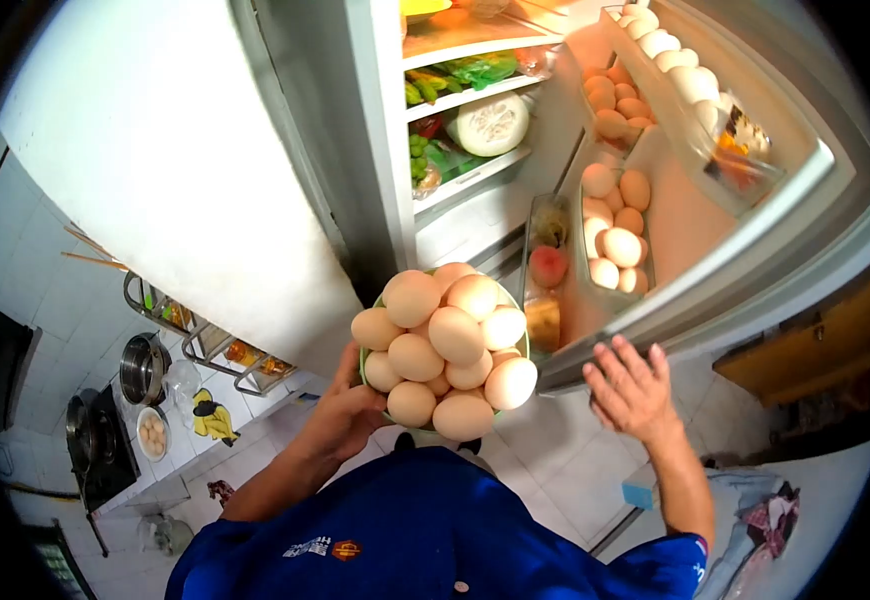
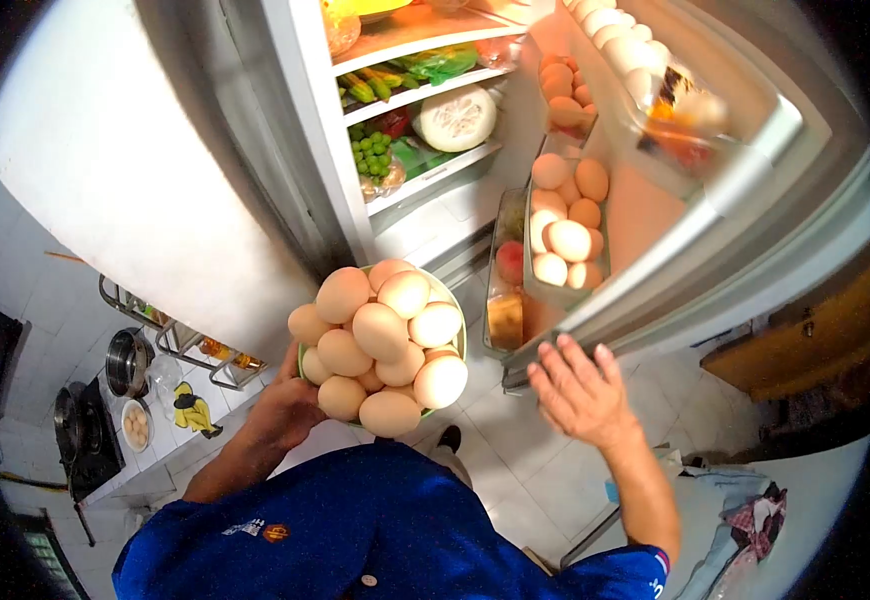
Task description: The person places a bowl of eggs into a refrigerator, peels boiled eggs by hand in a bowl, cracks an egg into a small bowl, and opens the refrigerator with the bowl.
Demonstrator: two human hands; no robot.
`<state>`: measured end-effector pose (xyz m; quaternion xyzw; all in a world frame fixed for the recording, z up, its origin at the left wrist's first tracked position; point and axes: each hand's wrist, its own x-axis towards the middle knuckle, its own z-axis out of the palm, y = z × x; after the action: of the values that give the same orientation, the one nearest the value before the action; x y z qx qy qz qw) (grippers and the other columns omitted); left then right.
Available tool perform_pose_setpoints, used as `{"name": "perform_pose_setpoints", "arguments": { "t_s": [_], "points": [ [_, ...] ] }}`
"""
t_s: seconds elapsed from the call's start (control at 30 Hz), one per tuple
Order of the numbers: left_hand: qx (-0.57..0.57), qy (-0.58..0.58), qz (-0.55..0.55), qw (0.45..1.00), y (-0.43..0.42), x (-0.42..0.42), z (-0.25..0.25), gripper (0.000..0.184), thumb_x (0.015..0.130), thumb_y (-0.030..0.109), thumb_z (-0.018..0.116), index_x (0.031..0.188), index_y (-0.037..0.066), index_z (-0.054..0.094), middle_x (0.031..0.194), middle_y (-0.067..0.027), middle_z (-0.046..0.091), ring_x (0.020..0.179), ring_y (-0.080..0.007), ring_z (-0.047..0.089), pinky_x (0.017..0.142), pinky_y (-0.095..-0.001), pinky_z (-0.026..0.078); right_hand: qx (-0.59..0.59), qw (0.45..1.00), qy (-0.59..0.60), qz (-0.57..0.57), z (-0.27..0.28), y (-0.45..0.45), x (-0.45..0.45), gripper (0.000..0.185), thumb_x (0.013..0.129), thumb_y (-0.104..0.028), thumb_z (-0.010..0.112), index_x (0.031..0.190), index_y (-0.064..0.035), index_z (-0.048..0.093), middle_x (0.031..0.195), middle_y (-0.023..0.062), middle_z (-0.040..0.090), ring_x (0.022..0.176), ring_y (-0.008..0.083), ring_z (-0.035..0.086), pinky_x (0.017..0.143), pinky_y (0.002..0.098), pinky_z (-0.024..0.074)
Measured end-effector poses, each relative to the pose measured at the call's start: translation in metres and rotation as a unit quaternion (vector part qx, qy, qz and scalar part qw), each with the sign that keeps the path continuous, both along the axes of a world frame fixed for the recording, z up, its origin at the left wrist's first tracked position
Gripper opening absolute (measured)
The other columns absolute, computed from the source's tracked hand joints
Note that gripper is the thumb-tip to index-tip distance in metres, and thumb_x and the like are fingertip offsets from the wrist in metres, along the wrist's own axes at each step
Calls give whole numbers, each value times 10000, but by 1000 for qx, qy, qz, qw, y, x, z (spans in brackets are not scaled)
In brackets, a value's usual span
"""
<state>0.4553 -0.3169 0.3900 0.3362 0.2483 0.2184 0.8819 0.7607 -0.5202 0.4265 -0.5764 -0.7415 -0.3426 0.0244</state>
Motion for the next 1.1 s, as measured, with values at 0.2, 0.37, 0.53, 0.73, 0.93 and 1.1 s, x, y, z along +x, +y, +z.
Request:
{"name": "perform_pose_setpoints", "arguments": {
  "t_s": [0.2,0.37,0.53,0.73,0.93,1.1],
  "points": [
    [36,-35,-31,998,-1,55,22,833,749,62,501,1484,215,139,1408,-132,331,1269,-341,410,965,-566,447,-31,964,251,87,-35,0,6,438,707,-162,731,1110,-19,635,1144,193,621,1049,335,613,897,426,500],
    [61,-15,6,998,-2,97,56,798,754,95,485,1482,193,173,1418,-108,348,1257,-342,425,935,-552,459,-40,759,650,0,-54,25,15,937,649,-57,833,1431,-16,318,1339,225,496,1199,365,525,925,422,494],
    [58,-35,19,998,16,128,74,791,766,109,498,1483,176,171,1415,-116,367,1239,-360,454,931,-568,459,-26,585,806,85,-31,73,36,1163,611,-27,845,1507,-62,104,1461,181,370,1276,295,458,1007,406,434],
    [56,-59,4,997,64,162,82,748,794,123,483,1476,181,180,1433,-106,360,1262,-347,446,953,-595,433,-25,553,817,159,-14,135,60,1144,616,31,823,1498,-13,97,1436,164,408,1298,274,442,1025,389,422],
    [72,-76,-14,994,107,179,99,742,808,118,458,1482,201,159,1430,-111,348,1229,-336,474,950,-579,438,12,488,857,164,-3,182,70,1079,590,151,772,1476,38,166,1389,165,452,1260,251,479,1034,376,421],
    [109,-62,-30,992,140,184,105,746,802,116,452,1484,192,159,1439,-102,331,1250,-322,450,965,-577,429,51,503,847,164,-4,210,87,826,747,-21,732,1436,63,285,1335,157,508,1214,234,513,1010,366,420]
  ]
}}
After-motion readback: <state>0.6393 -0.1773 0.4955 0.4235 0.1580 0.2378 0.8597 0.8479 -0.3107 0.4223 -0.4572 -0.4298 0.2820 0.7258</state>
